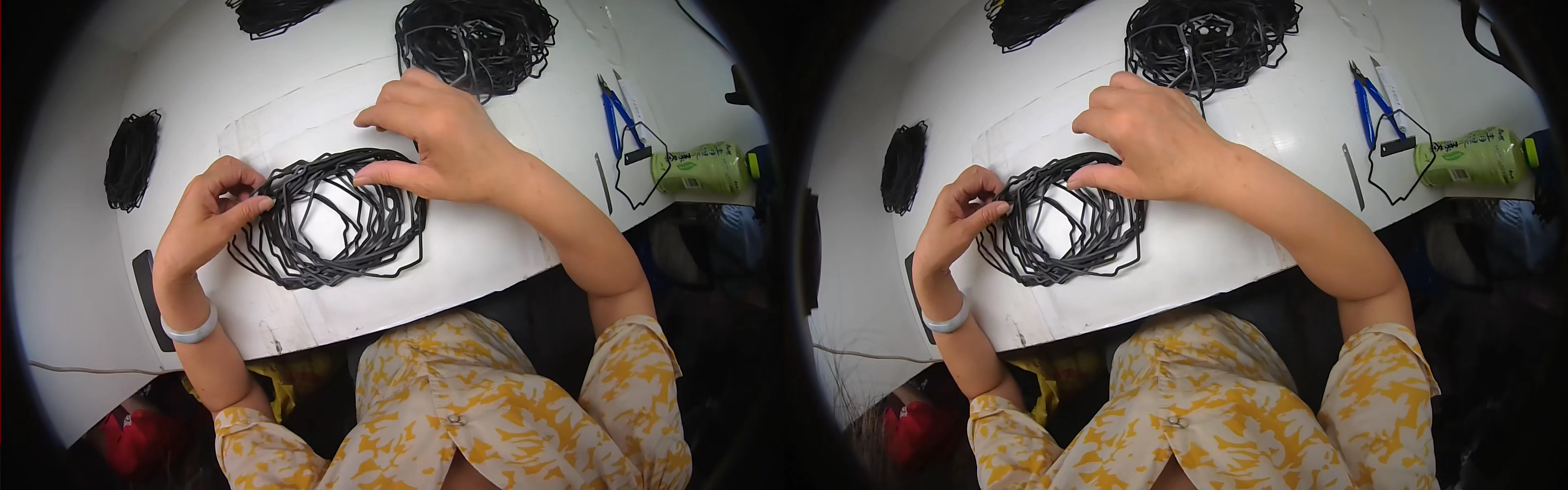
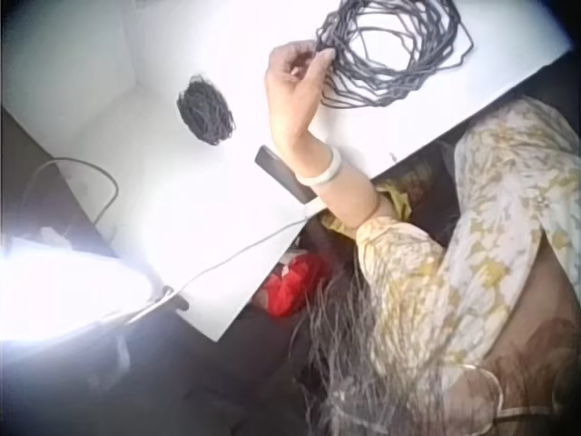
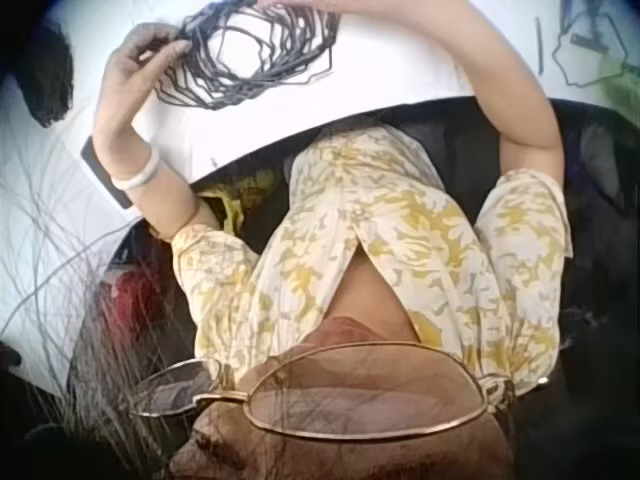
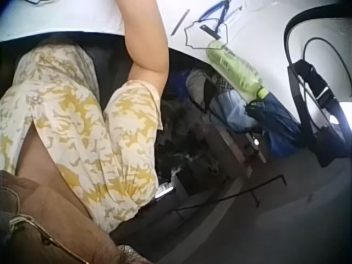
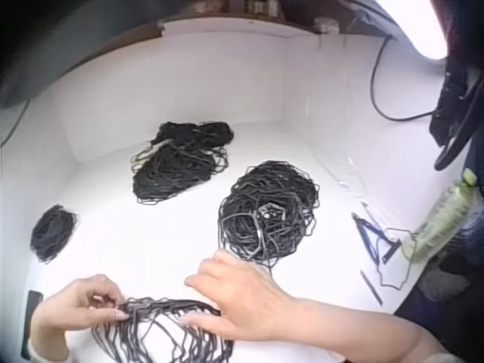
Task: The person stretches and untangles black rubber rings by hand across the table, separates them, and stacks and aligns them together into a bundle.
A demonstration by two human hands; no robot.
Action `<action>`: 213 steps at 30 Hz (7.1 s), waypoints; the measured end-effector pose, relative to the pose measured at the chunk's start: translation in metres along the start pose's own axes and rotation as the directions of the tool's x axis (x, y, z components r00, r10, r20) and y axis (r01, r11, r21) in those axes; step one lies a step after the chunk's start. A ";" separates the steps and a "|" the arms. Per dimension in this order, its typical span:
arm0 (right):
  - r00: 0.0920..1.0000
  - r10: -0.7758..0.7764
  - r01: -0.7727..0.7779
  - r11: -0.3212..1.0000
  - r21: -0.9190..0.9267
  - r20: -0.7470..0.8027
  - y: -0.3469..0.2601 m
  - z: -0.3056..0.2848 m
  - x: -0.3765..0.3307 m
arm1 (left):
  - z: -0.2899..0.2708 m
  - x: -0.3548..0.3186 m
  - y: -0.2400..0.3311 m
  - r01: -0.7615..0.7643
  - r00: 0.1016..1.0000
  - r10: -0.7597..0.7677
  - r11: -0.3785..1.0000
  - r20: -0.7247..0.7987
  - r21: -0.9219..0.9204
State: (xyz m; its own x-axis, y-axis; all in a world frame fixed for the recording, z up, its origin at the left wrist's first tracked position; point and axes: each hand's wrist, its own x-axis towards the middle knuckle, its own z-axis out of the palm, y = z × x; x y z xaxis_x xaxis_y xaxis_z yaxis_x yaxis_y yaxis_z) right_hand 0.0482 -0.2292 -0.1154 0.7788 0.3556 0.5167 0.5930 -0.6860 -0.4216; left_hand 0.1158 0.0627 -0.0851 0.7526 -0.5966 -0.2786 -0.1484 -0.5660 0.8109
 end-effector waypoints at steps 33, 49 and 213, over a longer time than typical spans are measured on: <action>0.855 0.307 -0.493 0.731 0.471 0.418 -0.003 -0.010 0.014 | 0.021 -0.018 0.028 -0.191 0.978 0.158 0.943 -0.137 -0.273; 0.826 -0.086 -0.225 0.856 0.466 0.557 0.006 -0.065 0.008 | 0.010 -0.056 0.068 -0.404 0.886 0.326 0.892 0.330 0.202; 0.951 0.141 -0.126 0.990 -0.070 0.275 -0.014 -0.006 0.026 | 0.038 0.004 0.019 -0.088 0.978 0.108 0.989 -0.176 0.121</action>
State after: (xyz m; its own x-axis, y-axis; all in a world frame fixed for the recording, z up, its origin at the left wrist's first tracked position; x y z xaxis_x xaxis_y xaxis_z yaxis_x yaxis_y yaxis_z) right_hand 0.0593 -0.2139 -0.0918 0.8805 0.4163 0.2267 0.4740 -0.7681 -0.4304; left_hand 0.0917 0.0286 -0.0905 0.8332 -0.5448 -0.0940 -0.2907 -0.5763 0.7638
